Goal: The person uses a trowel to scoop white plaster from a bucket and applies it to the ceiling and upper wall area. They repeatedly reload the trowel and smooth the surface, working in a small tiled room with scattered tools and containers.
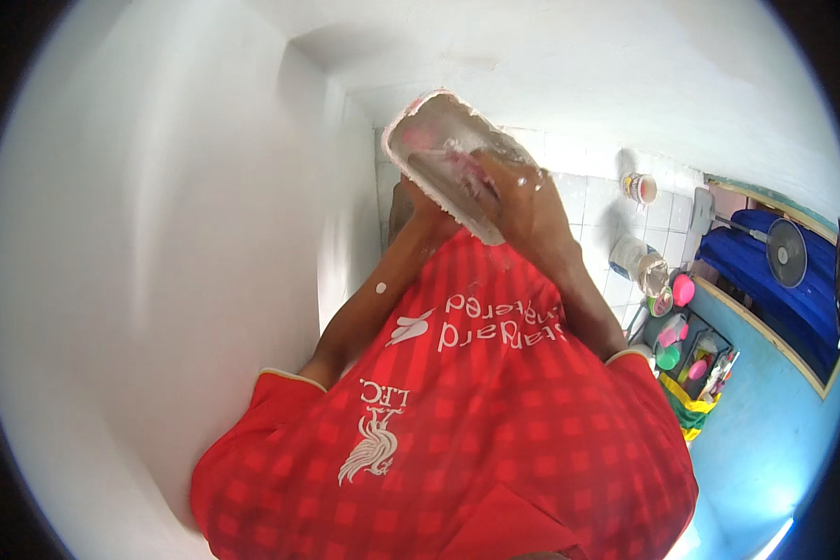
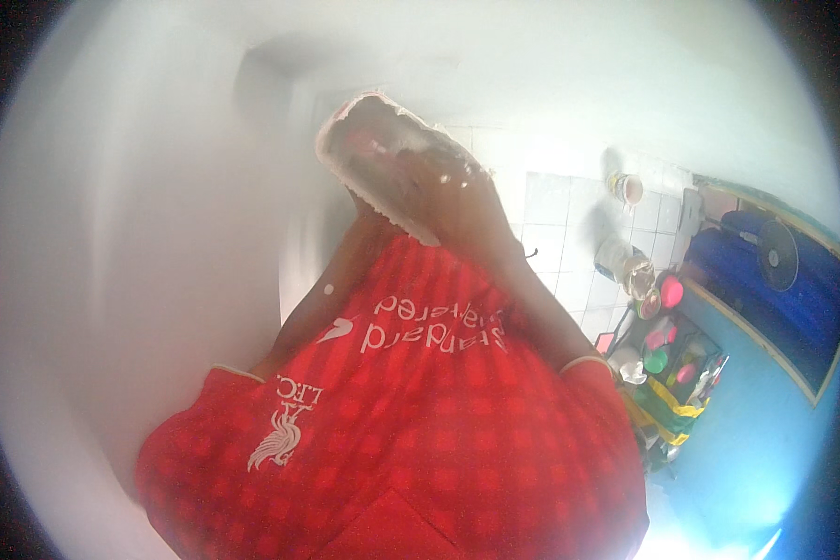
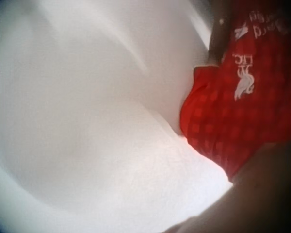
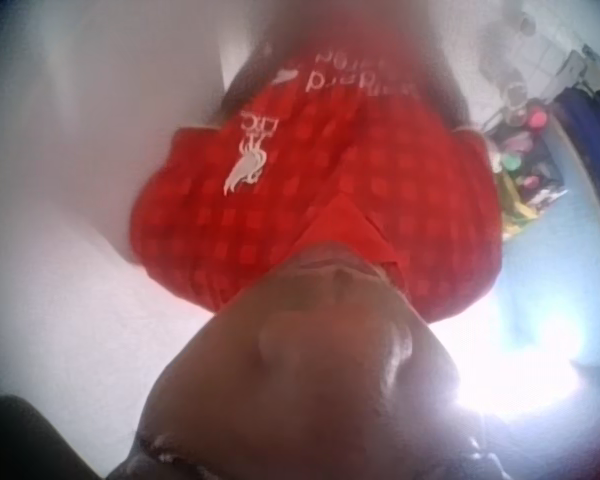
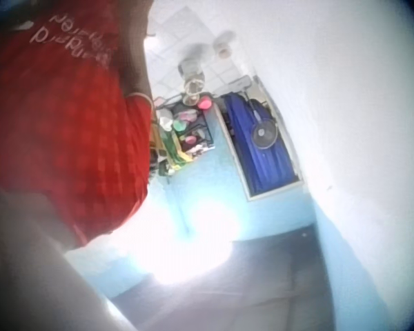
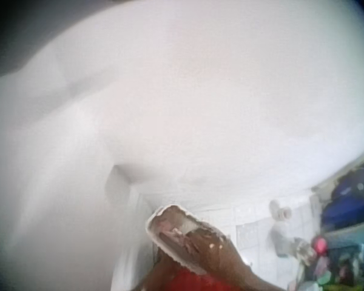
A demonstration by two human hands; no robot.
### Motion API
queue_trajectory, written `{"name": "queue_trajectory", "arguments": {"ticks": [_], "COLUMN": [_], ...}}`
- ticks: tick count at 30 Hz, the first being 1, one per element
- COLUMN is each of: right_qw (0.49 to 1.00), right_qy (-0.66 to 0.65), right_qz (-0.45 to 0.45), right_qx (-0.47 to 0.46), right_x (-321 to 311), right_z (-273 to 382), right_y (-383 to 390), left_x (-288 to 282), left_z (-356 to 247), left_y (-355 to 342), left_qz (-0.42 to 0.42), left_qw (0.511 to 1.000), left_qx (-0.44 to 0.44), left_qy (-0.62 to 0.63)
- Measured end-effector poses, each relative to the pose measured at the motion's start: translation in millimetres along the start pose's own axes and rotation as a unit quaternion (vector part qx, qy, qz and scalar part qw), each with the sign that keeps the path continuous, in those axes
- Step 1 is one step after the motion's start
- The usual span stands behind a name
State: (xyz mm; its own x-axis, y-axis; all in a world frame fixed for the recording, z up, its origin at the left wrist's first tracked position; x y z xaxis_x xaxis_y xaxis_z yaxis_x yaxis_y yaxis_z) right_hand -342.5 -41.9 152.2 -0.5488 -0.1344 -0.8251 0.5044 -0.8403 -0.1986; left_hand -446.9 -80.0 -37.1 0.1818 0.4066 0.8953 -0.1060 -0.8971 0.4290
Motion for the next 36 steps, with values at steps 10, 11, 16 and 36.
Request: {"name": "queue_trajectory", "arguments": {"ticks": [10, 11, 16, 36], "right_qw": [0.996, 0.998, 0.990, 0.997], "right_qy": [-0.040, -0.027, -0.095, 0.050], "right_qz": [0.025, 0.013, 0.036, -0.027], "right_qx": [0.081, 0.052, 0.097, -0.053], "right_x": [-18.3, -11.8, -15.6, -12.3], "right_z": [0.8, -2.3, 13.9, 17.9], "right_y": [-12.6, -10.1, -10.0, -3.7], "left_x": [29.2, 24.8, 5.8, 22.9], "left_z": [-15.2, -11.3, -8.4, -9.2], "left_y": [6.4, 3.6, 3.2, 8.2], "left_qz": [-0.015, -0.019, 0.033, 0.028], "left_qw": [0.969, 0.997, 0.999, 0.997], "left_qx": [0.063, 0.000, -0.011, 0.023], "left_qy": [-0.237, -0.076, 0.013, -0.074]}}
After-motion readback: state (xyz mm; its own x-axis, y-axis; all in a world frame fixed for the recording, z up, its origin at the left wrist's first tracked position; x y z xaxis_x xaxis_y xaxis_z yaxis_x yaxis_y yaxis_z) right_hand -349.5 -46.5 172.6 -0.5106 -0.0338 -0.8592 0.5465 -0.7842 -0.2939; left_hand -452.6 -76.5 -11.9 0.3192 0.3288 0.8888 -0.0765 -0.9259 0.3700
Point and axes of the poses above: each hand's wrist, its own y-axis away from the middle knuckle, its own x-axis out of the palm, z = x × y, the point moved 2 cm from there along -y, towards the middle knuckle, and after that the axes turned 9 degrees about -z, right-handed, at the moved point
